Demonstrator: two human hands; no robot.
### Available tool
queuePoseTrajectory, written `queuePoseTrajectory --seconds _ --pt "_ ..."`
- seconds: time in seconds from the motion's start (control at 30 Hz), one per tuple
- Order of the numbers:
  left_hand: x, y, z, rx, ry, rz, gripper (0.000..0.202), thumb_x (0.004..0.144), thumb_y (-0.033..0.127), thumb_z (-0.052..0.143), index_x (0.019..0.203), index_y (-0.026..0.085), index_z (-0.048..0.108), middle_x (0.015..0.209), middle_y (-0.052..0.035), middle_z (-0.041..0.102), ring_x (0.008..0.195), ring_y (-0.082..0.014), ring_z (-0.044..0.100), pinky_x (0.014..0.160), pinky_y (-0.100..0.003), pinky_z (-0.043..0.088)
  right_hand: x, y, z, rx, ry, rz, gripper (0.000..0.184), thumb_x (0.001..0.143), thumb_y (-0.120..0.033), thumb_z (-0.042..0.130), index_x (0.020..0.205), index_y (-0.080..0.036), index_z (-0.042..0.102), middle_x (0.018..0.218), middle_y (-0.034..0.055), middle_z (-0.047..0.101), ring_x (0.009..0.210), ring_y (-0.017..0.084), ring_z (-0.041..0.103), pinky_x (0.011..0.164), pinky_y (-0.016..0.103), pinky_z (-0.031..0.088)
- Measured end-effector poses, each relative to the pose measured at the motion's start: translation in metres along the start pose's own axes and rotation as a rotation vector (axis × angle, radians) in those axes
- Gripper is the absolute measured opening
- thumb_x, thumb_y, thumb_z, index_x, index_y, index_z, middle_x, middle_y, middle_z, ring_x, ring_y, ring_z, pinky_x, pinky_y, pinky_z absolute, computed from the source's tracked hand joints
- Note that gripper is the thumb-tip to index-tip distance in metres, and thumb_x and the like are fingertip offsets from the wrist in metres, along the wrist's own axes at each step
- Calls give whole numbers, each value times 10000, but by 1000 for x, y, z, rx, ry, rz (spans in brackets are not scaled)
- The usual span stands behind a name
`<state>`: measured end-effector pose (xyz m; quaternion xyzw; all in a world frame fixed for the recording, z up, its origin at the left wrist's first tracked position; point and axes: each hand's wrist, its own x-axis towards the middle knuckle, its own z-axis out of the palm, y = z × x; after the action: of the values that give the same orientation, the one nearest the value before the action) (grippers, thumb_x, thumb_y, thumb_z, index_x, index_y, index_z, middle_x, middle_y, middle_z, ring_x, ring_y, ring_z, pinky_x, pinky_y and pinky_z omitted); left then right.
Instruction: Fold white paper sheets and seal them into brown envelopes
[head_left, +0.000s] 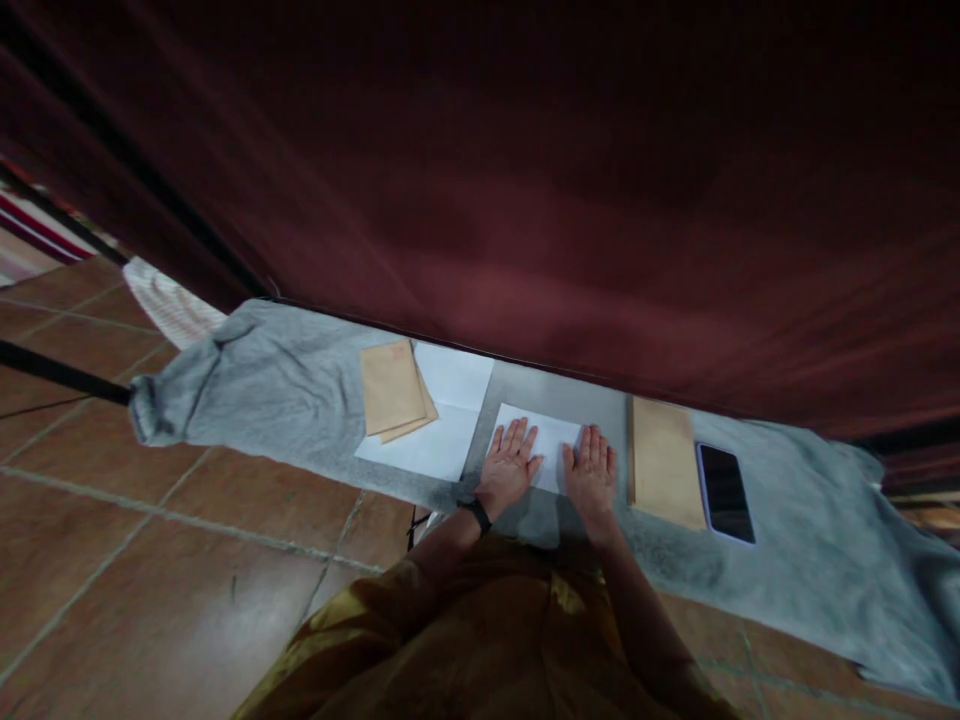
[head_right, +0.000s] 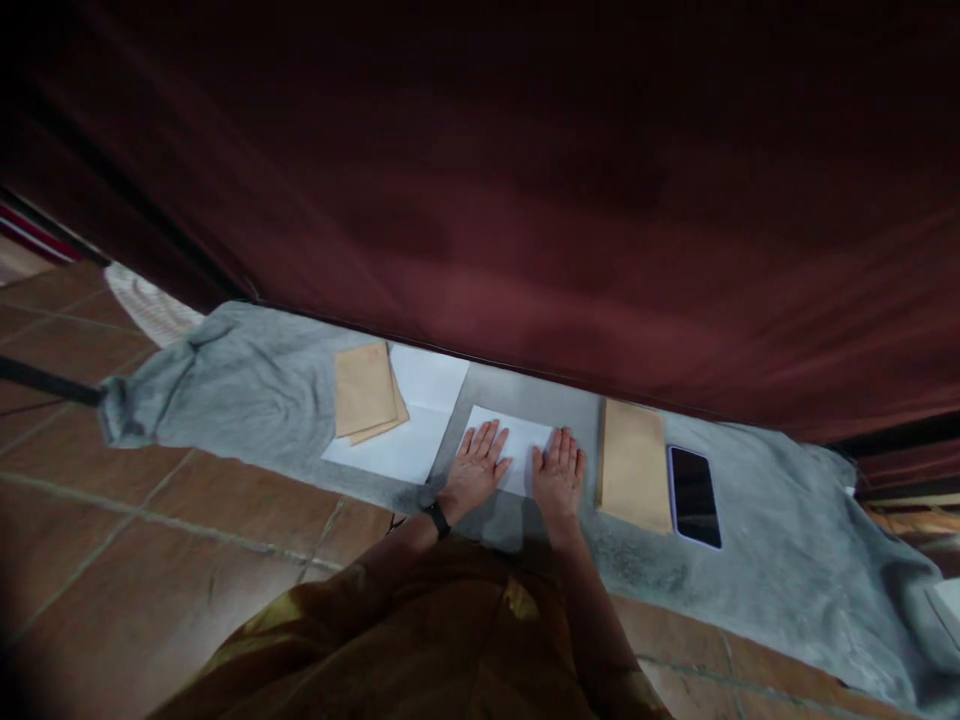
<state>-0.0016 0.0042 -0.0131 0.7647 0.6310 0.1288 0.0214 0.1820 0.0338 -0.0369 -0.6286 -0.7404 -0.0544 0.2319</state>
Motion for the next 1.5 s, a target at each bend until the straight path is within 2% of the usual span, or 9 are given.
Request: queuePoseTrajectory --seconds 0.13,0.33,0.67,0.87,1.0,1.13,1.27,1.37,1.5 --pt "-4 -2 -5 4 -27 -6 613 1053 455 366 1585 151 356 1671 -147 293 1560 -294 249 1283 -539 181 -3 -17 -1 38 -51 8 615 1065 -376 311 1560 -14 355 1592 278 391 1471 361 385 1175 594 324" --pt "-3 2 -7 30 -103 47 576 1034 263 338 1585 95 330 1678 -158 272 1572 -287 199 1289 -539 140 -23 -50 -5 139 -214 -233 544 1081 -298 261 1559 -68 381 1594 214 423 1508 271 336 1219 521 285" --pt "-11 0 -10 -8 -58 51 566 1062 402 348 1573 160 374 1673 -144 291 1557 -299 260 1269 -590 144 -31 -18 -21 36 -182 -199 573 1087 -384 312 1582 -101 365 1634 205 359 1485 325 374 1195 544 304" --pt "-22 -14 -14 -18 -31 -5 615 1062 479 326 1576 143 367 1672 -120 305 1561 -254 255 1283 -494 185 -39 -3 -21 25 -153 -153 614 1080 -433 329 1597 -100 334 1623 210 374 1464 342 406 1184 553 321" --pt "-27 -25 -19 -7 -24 -73 614 1064 431 306 1570 88 359 1652 -146 341 1552 -249 279 1278 -468 216 -43 1 -22 23 -125 -138 618 1079 -444 324 1590 -96 345 1616 206 389 1455 336 422 1179 541 331" --pt "-10 -24 -19 9 -3 -97 578 1056 374 296 1545 89 411 1609 -167 418 1540 -283 306 1274 -518 202 -44 -2 -21 18 -109 -115 608 1078 -435 319 1580 -94 363 1612 199 399 1451 330 432 1188 539 319" --pt "26 -18 -19 -8 -38 -31 537 1030 269 315 1535 127 431 1592 -135 460 1522 -263 339 1263 -487 232 -42 -5 -21 12 -108 -94 594 1071 -415 346 1566 -91 390 1593 203 429 1450 319 438 1193 525 320" --pt "49 -19 -23 -45 -100 -42 517 982 182 368 1482 140 492 1526 -141 531 1456 -268 427 1229 -473 285 -41 -6 -22 26 -105 -85 579 1060 -390 385 1562 -101 397 1579 207 449 1441 316 454 1184 531 331" --pt "70 -27 -34 -107 -135 -60 424 946 199 466 1347 166 603 1398 -153 612 1318 -295 536 1147 -469 375 -39 -7 -26 47 -109 -72 549 1049 -356 411 1548 -128 416 1572 197 465 1434 310 463 1175 539 331"
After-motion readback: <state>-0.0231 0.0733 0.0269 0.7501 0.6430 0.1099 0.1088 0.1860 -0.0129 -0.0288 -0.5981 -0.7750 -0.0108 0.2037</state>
